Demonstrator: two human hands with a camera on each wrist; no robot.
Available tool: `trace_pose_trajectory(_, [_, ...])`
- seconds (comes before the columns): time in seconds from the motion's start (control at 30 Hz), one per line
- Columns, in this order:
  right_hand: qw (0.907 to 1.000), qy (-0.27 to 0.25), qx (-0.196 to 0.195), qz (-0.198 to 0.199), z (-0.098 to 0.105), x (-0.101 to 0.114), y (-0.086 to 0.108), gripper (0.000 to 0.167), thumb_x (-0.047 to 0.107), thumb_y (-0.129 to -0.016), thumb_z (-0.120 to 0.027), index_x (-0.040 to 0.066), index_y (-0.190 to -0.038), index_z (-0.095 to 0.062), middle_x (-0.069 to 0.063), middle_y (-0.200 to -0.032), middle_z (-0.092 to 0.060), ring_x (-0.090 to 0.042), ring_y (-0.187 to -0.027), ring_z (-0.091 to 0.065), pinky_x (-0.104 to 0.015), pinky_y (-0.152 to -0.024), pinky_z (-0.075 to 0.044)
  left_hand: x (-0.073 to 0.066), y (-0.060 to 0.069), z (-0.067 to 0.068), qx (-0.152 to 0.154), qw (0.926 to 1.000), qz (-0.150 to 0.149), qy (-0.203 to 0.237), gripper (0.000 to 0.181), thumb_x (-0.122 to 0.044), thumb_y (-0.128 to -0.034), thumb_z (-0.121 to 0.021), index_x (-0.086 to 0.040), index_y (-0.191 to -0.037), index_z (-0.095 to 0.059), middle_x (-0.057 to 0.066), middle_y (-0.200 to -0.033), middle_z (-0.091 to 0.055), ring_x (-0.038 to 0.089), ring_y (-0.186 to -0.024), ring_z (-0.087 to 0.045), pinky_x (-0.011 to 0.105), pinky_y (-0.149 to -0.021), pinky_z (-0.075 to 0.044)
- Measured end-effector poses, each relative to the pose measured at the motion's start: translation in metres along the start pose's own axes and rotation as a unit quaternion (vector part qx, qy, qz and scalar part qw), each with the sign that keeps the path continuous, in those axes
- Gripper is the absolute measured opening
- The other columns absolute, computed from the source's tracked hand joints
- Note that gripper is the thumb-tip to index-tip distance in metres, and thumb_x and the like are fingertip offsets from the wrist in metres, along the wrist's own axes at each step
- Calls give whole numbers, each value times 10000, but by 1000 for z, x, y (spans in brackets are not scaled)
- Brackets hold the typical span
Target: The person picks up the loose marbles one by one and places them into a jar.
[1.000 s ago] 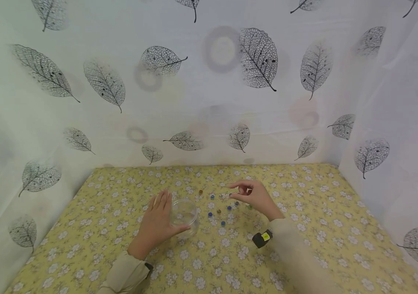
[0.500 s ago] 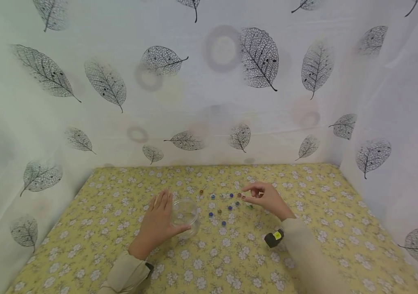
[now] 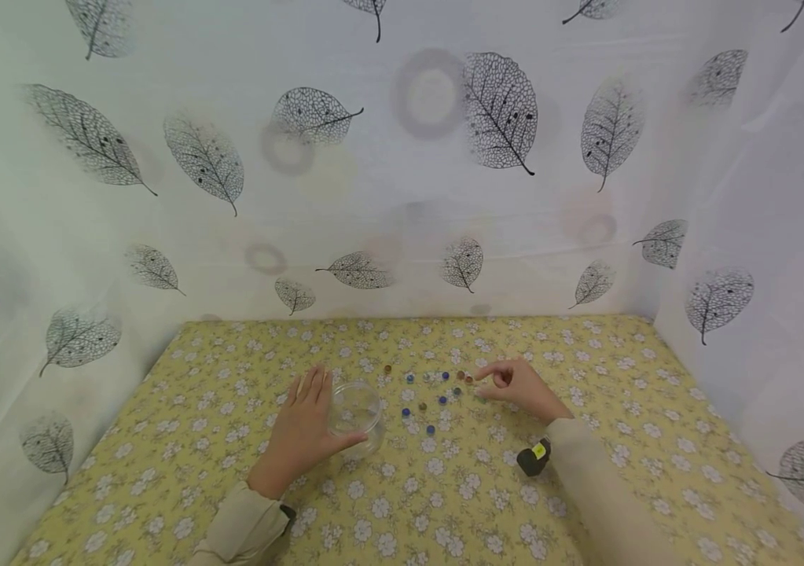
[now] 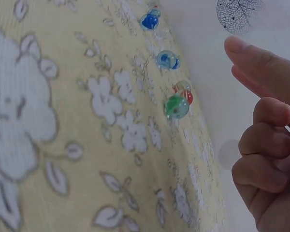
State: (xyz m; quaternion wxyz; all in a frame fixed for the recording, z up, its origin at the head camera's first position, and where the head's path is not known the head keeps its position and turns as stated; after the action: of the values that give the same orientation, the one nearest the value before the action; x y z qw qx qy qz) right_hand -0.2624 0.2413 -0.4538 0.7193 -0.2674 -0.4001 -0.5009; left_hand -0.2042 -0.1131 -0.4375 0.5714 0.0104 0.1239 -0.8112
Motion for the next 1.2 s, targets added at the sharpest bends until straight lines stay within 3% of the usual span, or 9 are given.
trace_pose_trajectory(0.57, [9977,243,624,-56,0,-27,-8,282,175,-835,-711,15,-1065,-687,55,-546,-390,-31,-459,-264,-237,-580,-412,0,-1,0,54,10000,42,37,1140,-778,-718,-538,53,-1454,-279,237,-1538,-204,359,-1441,-196,519,-1180,-169])
trace_pose_trajectory(1.2, [9966,299,767,46,0,-31,-10,287,164,-820,-720,-13,-1045,-697,78,-515,-358,-27,-451,-220,-230,-502,-350,0,-1,-1,46,10000,52,-46,1154,-798,-712,-518,52,-1455,-278,232,-1540,-196,361,-1438,-203,519,-1175,-186])
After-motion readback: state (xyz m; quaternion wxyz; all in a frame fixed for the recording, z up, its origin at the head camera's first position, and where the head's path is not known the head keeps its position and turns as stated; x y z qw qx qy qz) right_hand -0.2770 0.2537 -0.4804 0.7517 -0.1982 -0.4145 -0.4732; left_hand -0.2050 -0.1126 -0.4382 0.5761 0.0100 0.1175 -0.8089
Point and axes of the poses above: each hand's wrist, its own y-axis away from the middle knuckle, its own z-axis out of the back of the hand, x = y × z, the point moved 2 cm from there along -y, towards the middle knuckle
